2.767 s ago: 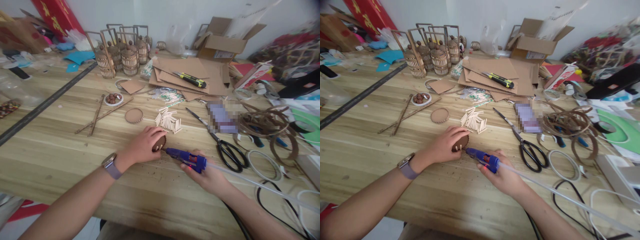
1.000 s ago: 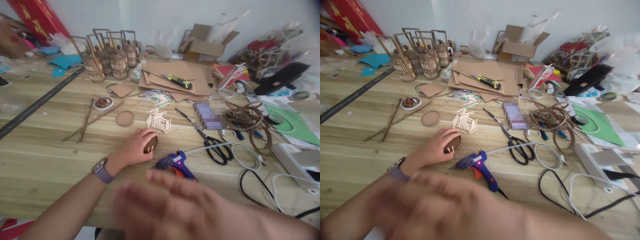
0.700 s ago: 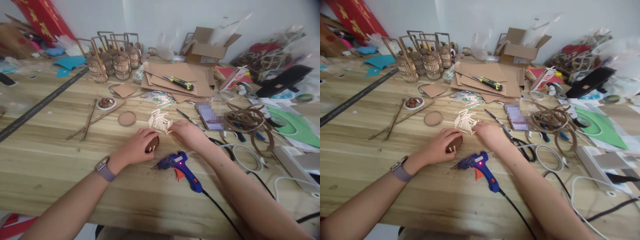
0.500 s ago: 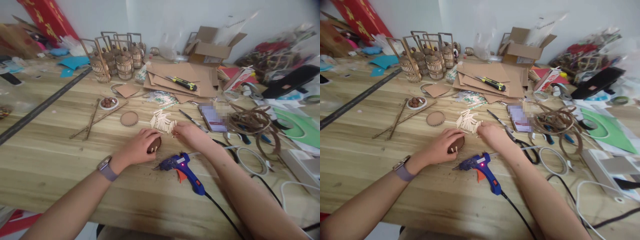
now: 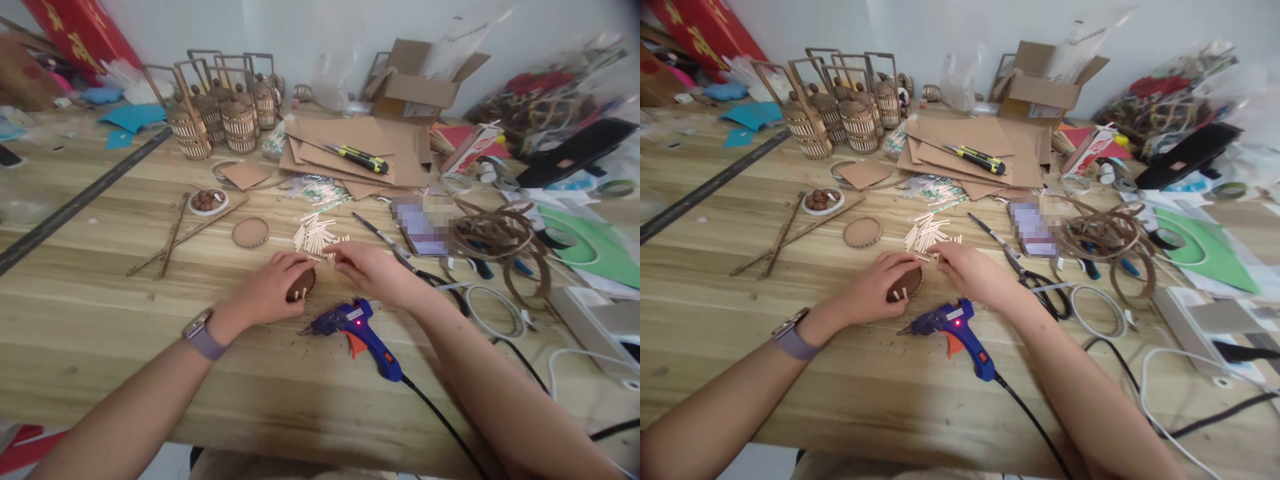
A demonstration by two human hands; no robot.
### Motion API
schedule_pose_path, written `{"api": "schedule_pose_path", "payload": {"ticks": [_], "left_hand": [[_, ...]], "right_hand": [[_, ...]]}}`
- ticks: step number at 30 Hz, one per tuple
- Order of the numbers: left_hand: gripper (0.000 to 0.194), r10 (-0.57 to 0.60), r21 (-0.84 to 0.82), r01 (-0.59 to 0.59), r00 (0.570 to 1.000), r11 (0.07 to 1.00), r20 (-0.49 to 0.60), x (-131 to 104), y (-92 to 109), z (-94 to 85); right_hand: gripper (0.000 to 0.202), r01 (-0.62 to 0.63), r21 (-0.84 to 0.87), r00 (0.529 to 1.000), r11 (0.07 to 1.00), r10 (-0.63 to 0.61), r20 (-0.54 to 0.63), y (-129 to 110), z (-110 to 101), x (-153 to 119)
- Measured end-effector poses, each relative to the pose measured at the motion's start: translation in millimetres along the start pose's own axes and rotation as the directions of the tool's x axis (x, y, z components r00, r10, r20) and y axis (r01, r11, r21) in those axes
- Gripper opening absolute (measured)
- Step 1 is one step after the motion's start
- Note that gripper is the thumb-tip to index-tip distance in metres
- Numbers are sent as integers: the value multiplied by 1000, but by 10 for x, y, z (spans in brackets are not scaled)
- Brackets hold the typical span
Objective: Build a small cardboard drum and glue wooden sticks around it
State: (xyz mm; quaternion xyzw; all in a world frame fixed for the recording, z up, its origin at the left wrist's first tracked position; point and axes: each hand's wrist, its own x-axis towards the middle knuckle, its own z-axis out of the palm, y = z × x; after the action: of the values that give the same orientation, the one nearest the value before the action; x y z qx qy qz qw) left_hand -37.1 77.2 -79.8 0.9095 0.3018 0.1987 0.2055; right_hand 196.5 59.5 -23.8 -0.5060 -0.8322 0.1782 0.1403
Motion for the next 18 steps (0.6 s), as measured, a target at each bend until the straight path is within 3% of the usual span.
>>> {"api": "schedule_pose_path", "payload": {"ticks": [5, 12, 18], "left_hand": [[64, 16, -20, -16, 1000, 1000, -7, 6, 2, -5], [62, 7, -48, -8, 999, 999, -37, 9, -12, 4], [62, 9, -58, -10, 1000, 998, -13, 11, -26, 2]], "right_hand": [[10, -77, 383, 992, 920, 32, 123, -175, 43, -19], [5, -51, 437, 997, 898, 21, 74, -229, 185, -3], [7, -71, 459, 994, 885, 25, 105, -237, 266, 29]]}}
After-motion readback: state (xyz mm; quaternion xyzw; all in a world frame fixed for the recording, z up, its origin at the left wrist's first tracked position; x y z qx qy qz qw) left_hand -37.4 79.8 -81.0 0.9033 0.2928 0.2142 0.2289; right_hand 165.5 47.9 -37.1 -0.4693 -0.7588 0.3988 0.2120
